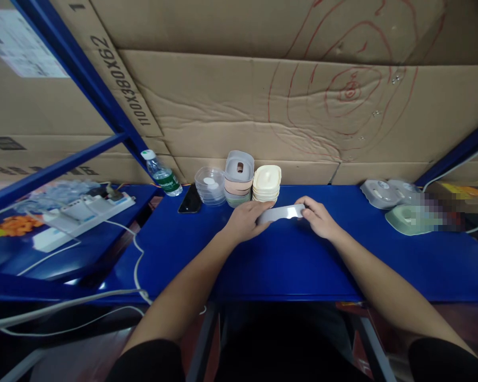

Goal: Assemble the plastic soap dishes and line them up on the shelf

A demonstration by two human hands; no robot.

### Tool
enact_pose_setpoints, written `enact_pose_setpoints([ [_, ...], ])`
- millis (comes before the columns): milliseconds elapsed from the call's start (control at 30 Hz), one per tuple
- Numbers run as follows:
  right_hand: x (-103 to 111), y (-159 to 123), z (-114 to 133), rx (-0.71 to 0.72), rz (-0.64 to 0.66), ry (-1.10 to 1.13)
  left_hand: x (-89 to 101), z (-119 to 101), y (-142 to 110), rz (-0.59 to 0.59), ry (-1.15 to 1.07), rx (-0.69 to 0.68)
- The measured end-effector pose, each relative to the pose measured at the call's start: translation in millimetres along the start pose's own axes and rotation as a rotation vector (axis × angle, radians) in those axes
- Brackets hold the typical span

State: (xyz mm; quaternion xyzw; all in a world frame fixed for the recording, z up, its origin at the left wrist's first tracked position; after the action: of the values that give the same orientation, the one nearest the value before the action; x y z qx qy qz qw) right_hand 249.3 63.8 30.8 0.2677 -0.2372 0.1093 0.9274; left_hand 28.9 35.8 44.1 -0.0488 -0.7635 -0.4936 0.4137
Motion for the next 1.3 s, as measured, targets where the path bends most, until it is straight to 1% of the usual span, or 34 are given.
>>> enact_pose_setpoints([
  [100, -13.5, -2.7, -3.0, -0.036, 0.080, 0.057, 5.7, 13.5, -3.2, 0.015, 0.039, 0.048],
  [200, -24.0, -4.1, -2.4, -0.029, 0.144, 0.057, 12.7, 25.1, -4.1, -0.002, 0.055, 0.090],
  [300, -26.7, -3.9, -1.6, -0.038, 0.137, 0.084, 16.5, 30.9, -4.3, -0.057, 0.044, 0.138],
  [367, -24.4, -3.2, -2.9, -0.066, 0.092, 0.107, 16.5, 31.1, -4.4, -0.088, 0.031, 0.171],
  [467, -16.7, -1.5, -8.2, -0.120, -0.021, 0.189, 16.5, 25.3, -3.5, -0.129, 0.024, 0.191],
  [500, -13.7, -0.8, -10.6, -0.139, -0.062, 0.238, 16.6, 21.1, -2.5, -0.138, 0.022, 0.171],
  [567, -7.4, 0.9, -16.0, -0.177, -0.143, 0.326, 15.9, 10.1, 0.2, -0.135, 0.015, 0.087],
  [667, 3.0, 2.9, -23.0, -0.216, -0.264, 0.388, 11.7, -4.0, 3.6, -0.078, 0.008, -0.049],
  [800, 13.8, 2.6, -32.4, -0.275, -0.410, 0.405, 4.4, -8.1, 5.5, 0.006, 0.059, -0.112],
  [900, 14.4, 2.5, -37.1, -0.305, -0.448, 0.443, 3.2, -7.8, 5.3, -0.005, 0.101, -0.141],
  [1000, 10.0, 4.7, -35.5, -0.306, -0.407, 0.511, 5.1, -2.7, 5.5, -0.036, 0.110, -0.110],
  [1067, 6.9, 6.6, -31.5, -0.294, -0.358, 0.563, 11.6, 6.8, 6.9, -0.097, 0.131, -0.029],
  [1100, 6.1, 7.2, -29.7, -0.290, -0.341, 0.582, 17.8, 13.3, 7.7, -0.157, 0.150, 0.024],
  [1233, 4.7, 6.8, -27.8, -0.301, -0.311, 0.583, 50.6, 43.2, 7.5, -0.481, 0.254, 0.245],
  [1267, 3.8, 6.5, -28.1, -0.306, -0.303, 0.577, 55.8, 50.0, 7.4, -0.531, 0.278, 0.290],
  [1300, 2.6, 6.1, -28.4, -0.309, -0.293, 0.570, 58.7, 56.2, 7.8, -0.555, 0.300, 0.333],
])
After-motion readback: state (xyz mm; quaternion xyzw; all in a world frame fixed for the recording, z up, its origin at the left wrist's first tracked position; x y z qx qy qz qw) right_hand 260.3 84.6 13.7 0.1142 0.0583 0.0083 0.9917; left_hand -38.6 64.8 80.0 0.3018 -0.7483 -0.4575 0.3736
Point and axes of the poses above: each hand's wrist, its own y-axis towards the middle knuckle, its own x-axis out of the back of the hand, z = x × y, the point moved 7 cm from there along y, towards the middle knuckle, and after that the axes turned 6 degrees about -z, right-handed, at the moved point
